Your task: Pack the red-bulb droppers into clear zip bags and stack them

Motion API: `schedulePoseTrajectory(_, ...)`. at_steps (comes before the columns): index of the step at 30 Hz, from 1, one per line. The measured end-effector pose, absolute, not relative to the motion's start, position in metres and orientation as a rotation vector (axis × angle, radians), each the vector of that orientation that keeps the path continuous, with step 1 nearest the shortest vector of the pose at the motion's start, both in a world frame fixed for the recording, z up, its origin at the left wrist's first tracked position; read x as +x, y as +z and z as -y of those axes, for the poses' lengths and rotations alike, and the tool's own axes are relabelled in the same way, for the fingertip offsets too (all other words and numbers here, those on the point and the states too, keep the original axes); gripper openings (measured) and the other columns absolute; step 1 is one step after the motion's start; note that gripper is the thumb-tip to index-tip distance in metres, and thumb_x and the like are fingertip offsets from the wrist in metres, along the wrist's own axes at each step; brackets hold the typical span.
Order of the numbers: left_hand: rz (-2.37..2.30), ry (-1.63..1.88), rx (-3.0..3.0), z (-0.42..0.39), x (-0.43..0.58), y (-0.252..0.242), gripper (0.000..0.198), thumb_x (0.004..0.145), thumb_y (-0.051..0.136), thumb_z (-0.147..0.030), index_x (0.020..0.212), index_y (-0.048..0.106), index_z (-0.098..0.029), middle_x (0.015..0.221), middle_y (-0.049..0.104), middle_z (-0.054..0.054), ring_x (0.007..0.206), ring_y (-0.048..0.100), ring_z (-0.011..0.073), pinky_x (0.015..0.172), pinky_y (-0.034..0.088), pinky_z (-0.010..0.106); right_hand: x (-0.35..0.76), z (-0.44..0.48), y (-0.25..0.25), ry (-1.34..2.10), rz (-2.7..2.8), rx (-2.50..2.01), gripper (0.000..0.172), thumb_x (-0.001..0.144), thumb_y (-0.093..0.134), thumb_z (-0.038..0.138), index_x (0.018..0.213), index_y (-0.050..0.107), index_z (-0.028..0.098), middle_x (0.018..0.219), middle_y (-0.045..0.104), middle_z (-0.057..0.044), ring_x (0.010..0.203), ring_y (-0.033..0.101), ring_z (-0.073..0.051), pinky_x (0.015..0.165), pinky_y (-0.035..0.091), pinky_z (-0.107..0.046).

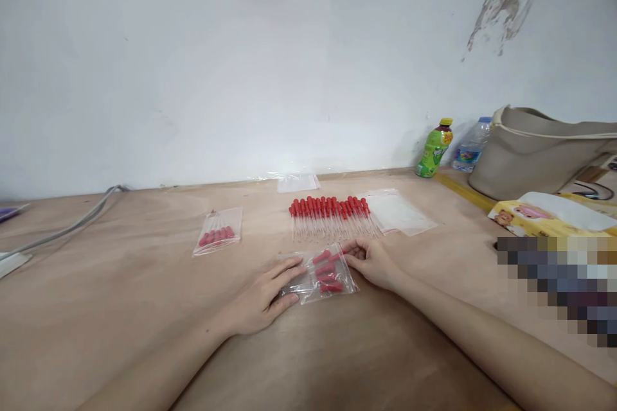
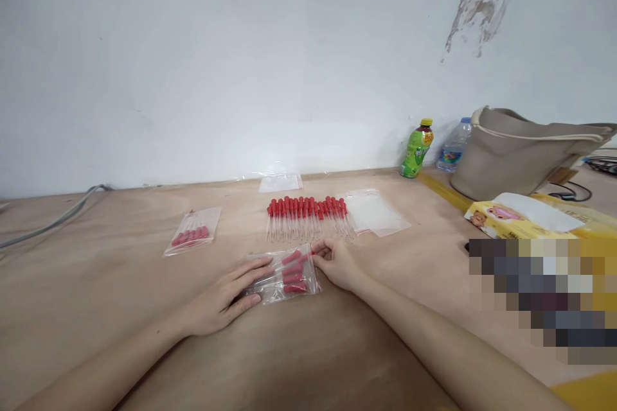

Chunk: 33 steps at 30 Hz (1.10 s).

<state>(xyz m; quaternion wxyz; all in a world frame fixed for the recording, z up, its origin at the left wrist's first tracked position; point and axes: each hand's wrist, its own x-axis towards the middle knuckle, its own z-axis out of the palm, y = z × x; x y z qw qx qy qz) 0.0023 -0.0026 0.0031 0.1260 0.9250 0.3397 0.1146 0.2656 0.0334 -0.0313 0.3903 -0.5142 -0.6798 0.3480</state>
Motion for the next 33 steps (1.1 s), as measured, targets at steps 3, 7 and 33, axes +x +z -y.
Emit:
schedulePoseTrajectory(3,-0.983,0.346,2.695,0.003,0.002,0.003,0.042,0.09,0.037,-0.029,0.131,0.03,-0.027,0.14,0.026,0.002,0.125,0.028,0.0203,0.102,0.028,0.037,0.262,-0.034,-0.035,0.796,1.779,-1.272,0.016,0.072,0.054,0.031,0.079,0.062,0.019,0.072,0.064,-0.002,0.061,0.054,-0.013,0.057,0.042,-0.025)
schedulePoseTrajectory(7,-0.987,0.351,2.695,0.003,0.003,0.003,0.043,0.09,0.038,-0.029,0.132,0.03,-0.027,0.14,0.026,0.002,0.126,0.027,0.0209,0.102,0.028,0.039,0.256,-0.03,-0.033,0.643,1.851,-1.277,0.016,0.072,0.055,0.032,0.069,0.061,0.018,0.071,0.06,-0.002,0.066,0.053,-0.014,0.061,0.041,-0.026)
schedulePoseTrajectory(33,-1.048,0.815,2.518,0.001,0.009,0.006,0.036,0.084,0.049,-0.032,0.118,0.047,-0.022,0.117,0.049,0.008,0.109,0.044,0.0224,0.092,0.037,0.037,0.245,-0.016,-0.013,1.432,1.66,-1.134,0.027,0.072,0.056,0.041,0.075,0.045,0.016,0.053,0.05,0.006,0.042,0.045,-0.005,0.04,0.033,-0.017)
